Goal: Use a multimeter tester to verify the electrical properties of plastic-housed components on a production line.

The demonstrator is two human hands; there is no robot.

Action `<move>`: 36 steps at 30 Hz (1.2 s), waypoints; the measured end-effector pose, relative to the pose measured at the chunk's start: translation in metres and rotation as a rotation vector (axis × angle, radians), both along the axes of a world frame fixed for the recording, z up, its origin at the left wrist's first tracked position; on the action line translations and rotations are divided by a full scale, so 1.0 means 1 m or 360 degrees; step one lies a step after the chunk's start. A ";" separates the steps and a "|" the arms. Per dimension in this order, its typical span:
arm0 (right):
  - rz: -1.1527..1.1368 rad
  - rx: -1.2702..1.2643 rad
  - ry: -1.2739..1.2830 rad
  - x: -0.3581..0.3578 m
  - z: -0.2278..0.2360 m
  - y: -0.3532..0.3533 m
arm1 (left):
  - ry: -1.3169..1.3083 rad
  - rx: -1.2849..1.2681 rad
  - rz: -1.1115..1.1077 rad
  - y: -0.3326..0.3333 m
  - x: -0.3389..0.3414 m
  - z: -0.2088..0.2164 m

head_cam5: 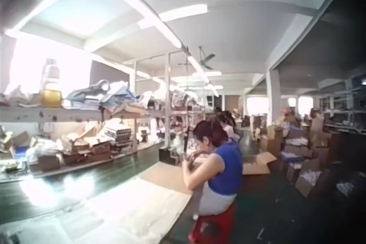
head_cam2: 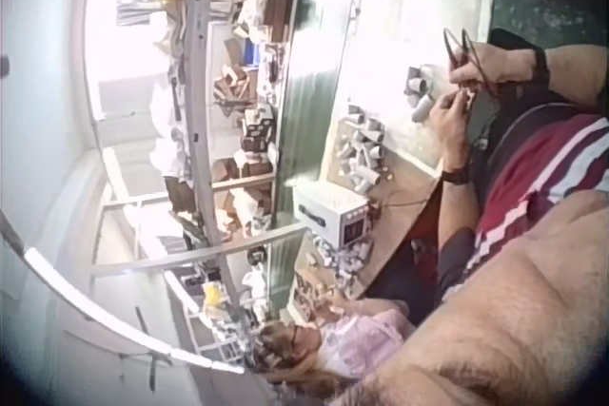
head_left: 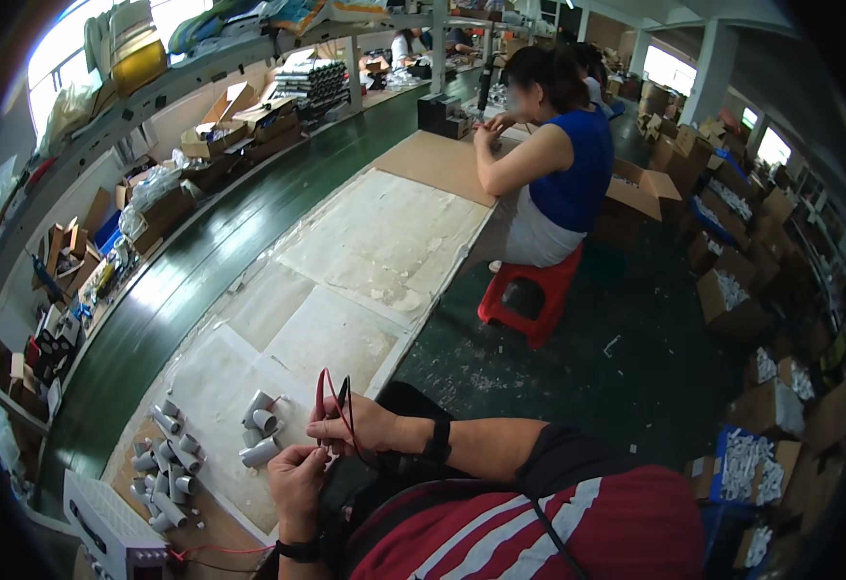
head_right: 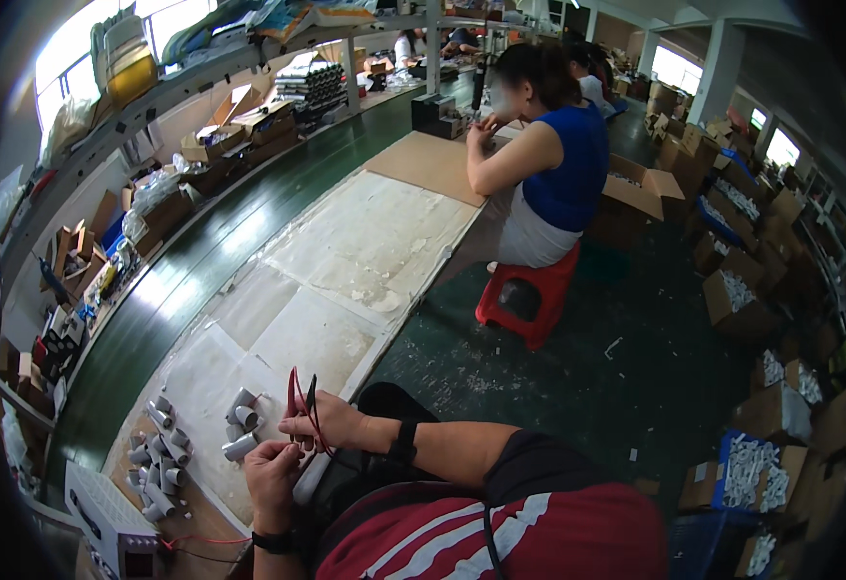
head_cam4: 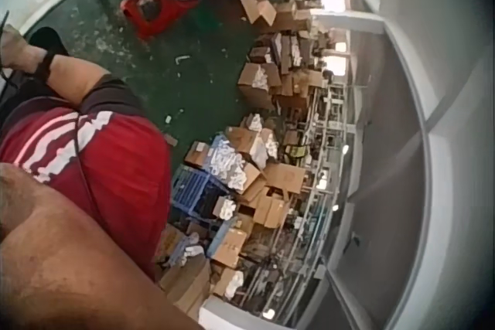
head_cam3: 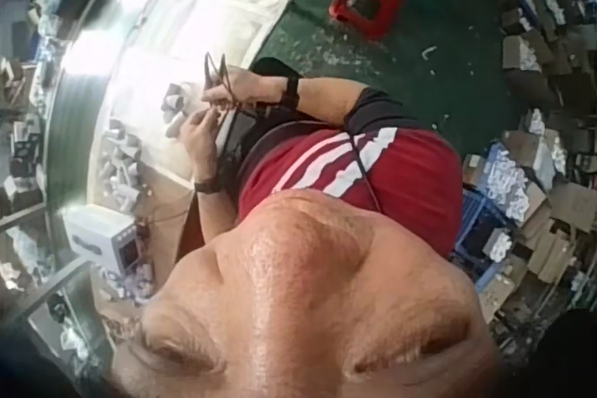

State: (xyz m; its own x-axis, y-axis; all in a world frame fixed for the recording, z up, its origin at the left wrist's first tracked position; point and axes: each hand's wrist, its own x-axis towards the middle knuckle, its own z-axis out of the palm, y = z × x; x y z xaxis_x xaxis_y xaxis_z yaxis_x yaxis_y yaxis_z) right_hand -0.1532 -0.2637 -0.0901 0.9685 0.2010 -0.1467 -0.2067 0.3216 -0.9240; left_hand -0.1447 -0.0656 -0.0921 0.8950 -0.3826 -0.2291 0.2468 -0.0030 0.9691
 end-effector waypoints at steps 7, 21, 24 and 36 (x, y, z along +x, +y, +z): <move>-0.0260 -0.0407 -0.0077 0.005 0.010 -0.011 | -0.0383 0.0363 -0.0160 -0.019 0.023 -0.002; -0.0364 -0.0721 -0.0378 0.043 -0.016 -0.019 | -0.1619 0.1337 0.0552 0.045 0.030 0.017; -0.0385 -0.0694 -0.0376 0.043 -0.025 -0.013 | -0.1477 0.1486 0.0637 0.043 0.026 0.012; -0.0405 -0.1021 -0.0737 0.055 -0.028 -0.010 | -0.1299 0.1262 0.0598 0.049 0.031 -0.012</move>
